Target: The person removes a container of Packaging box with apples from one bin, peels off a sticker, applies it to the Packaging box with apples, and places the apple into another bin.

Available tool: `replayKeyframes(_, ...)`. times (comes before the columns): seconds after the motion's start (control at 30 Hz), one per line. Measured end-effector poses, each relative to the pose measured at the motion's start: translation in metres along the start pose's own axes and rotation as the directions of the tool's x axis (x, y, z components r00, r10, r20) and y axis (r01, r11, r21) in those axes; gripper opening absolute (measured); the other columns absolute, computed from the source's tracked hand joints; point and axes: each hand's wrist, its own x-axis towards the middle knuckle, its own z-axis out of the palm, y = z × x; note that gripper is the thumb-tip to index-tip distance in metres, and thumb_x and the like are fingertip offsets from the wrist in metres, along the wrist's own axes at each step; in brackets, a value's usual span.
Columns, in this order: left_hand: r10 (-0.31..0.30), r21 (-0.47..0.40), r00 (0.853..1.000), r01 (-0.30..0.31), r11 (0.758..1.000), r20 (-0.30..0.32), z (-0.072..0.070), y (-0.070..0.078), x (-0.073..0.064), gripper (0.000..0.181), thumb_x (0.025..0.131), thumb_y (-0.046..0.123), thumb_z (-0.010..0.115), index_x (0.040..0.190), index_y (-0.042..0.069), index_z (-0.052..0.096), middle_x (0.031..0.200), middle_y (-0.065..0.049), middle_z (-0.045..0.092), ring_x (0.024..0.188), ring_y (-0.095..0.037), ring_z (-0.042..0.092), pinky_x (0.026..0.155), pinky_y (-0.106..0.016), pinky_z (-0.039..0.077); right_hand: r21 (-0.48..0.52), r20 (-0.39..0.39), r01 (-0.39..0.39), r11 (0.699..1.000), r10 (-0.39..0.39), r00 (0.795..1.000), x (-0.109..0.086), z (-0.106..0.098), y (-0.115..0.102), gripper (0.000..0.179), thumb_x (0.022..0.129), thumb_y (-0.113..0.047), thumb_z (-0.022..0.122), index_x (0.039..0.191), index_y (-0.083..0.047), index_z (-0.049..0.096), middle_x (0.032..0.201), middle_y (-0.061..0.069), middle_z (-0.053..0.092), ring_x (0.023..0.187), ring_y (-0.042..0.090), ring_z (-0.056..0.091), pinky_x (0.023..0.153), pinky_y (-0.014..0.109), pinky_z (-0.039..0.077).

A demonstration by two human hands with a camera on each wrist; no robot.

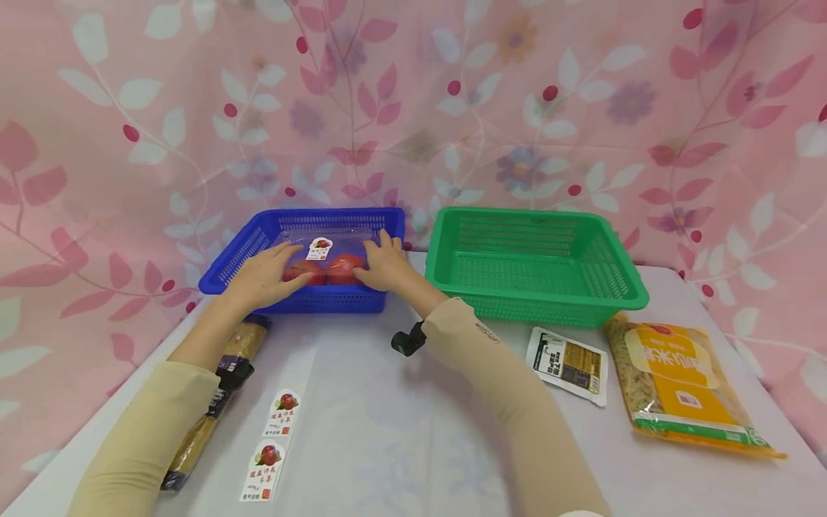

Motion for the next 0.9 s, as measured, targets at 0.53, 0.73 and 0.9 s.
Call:
replayKeyframes(0.53, 0.226, 0.195, 0.966, -0.200, 0.960, -0.125, -0.003, 0.066, -0.008, 0.069, 0.087, 0.051, 0.051, 0.137, 0.007, 0.040, 0.142, -0.020, 0.033, 0.130, -0.040, 0.027, 0.104, -0.055, 0.022, -0.116, -0.157, 0.132, 0.985, -0.149, 0.976, -0.045, -0.009, 0.020, 0.059, 0.091, -0.037, 0.053, 0.137, -0.003, 0.039, 0.148, 0.022, 0.015, 0.132, 0.037, 0.019, 0.104, 0.052, 0.024)
replayKeyframes(0.73, 0.271, 0.235, 0.954, -0.237, 0.943, -0.126, 0.003, 0.080, -0.013, 0.070, 0.085, 0.052, 0.052, 0.138, 0.008, 0.040, 0.144, -0.019, 0.030, 0.133, -0.039, 0.021, 0.106, -0.054, 0.017, -0.165, -0.221, 0.212, 0.963, -0.246, 0.944, -0.064, -0.009, 0.030, 0.057, 0.090, -0.034, 0.056, 0.134, 0.000, 0.043, 0.146, 0.023, 0.021, 0.130, 0.039, 0.023, 0.102, 0.054, 0.026)
replayKeyframes(0.9, 0.322, 0.291, 0.935, -0.269, 0.918, -0.151, 0.011, 0.087, -0.020, 0.072, 0.085, 0.056, 0.050, 0.138, 0.009, 0.040, 0.144, -0.017, 0.031, 0.132, -0.038, 0.022, 0.105, -0.053, 0.020, -0.252, -0.256, 0.239, 0.938, -0.302, 0.918, -0.078, -0.008, 0.038, 0.057, 0.089, -0.033, 0.058, 0.132, 0.001, 0.044, 0.143, 0.026, 0.025, 0.128, 0.044, 0.025, 0.100, 0.057, 0.026)
